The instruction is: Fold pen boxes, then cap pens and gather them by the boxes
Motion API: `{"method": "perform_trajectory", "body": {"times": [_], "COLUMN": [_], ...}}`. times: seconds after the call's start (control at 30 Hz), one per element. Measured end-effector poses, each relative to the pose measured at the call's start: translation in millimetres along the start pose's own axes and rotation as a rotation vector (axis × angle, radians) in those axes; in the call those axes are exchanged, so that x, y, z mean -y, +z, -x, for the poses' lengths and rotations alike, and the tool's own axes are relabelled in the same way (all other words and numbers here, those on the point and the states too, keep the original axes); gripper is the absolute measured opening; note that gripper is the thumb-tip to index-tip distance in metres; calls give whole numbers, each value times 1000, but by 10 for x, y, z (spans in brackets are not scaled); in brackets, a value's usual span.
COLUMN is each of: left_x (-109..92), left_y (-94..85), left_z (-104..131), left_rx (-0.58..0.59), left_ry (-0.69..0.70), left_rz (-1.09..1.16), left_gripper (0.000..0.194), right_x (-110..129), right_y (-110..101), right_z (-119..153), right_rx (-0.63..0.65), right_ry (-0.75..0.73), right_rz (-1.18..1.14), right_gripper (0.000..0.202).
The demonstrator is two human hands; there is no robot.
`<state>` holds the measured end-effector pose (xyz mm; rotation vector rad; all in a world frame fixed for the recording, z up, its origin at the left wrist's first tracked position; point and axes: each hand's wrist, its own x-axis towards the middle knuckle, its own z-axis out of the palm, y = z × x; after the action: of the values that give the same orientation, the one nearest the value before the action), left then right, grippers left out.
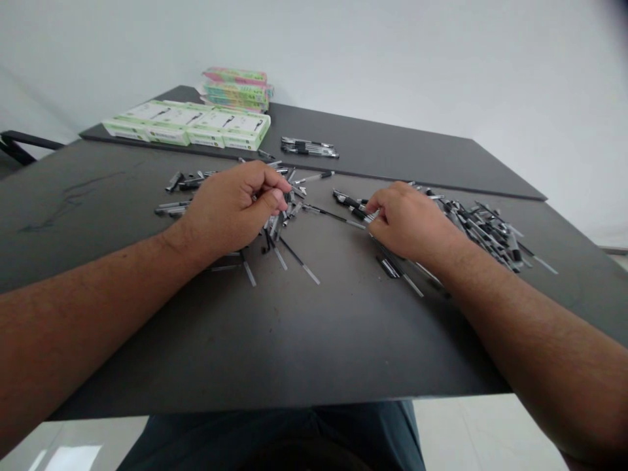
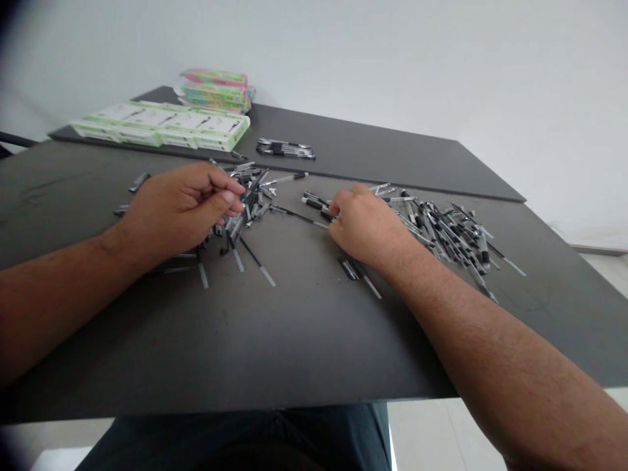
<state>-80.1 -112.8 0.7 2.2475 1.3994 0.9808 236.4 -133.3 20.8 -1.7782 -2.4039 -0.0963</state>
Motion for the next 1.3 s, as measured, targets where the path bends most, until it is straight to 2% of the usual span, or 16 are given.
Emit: {"method": "perform_trajectory", "body": {"times": [0.13, 0.27, 0.33, 0.4, 0.53, 0.6, 0.7, 0.97, 1.17, 1.3], "left_x": [-10, -11, -15, -22, -39, -47, -57, -43, -25, -14], "left_y": [-9, -10, -7, -3, 7, 12, 13, 19, 26, -12], "left_z": [2, 0, 0, 1, 2, 4, 9, 11, 9, -7], "left_rx": [10, 16, 18, 17, 9, 14, 13, 0, -5, 13], "left_ry": [3, -9, -12, 0, 13, 1, -15, -29, -35, -25], "left_rz": [-20, -42, -46, -45, -44, -43, -21, 4, -8, -19], "left_gripper": [25, 25, 26, 26, 27, 27, 27, 25, 25, 27], "right_x": [7, 116, 232, 378, 632, 687, 681, 574, 507, 473], "right_y": [-22, -31, -31, -22, 31, 57, 56, -26, -42, -126], "right_z": [1, 84, 170, 265, 389, 394, 358, 311, 300, 299], "right_rx": [-42, -48, -6, 35, 160, 206, 226, 231, 262, 261], "right_ry": [-49, -171, -266, -331, -356, -353, -337, -271, -305, -264], "right_rz": [-88, -177, -252, -319, -342, -292, -176, 81, 116, 78], "right_gripper": [29, 20, 15, 22, 28, 24, 17, 26, 25, 24]}}
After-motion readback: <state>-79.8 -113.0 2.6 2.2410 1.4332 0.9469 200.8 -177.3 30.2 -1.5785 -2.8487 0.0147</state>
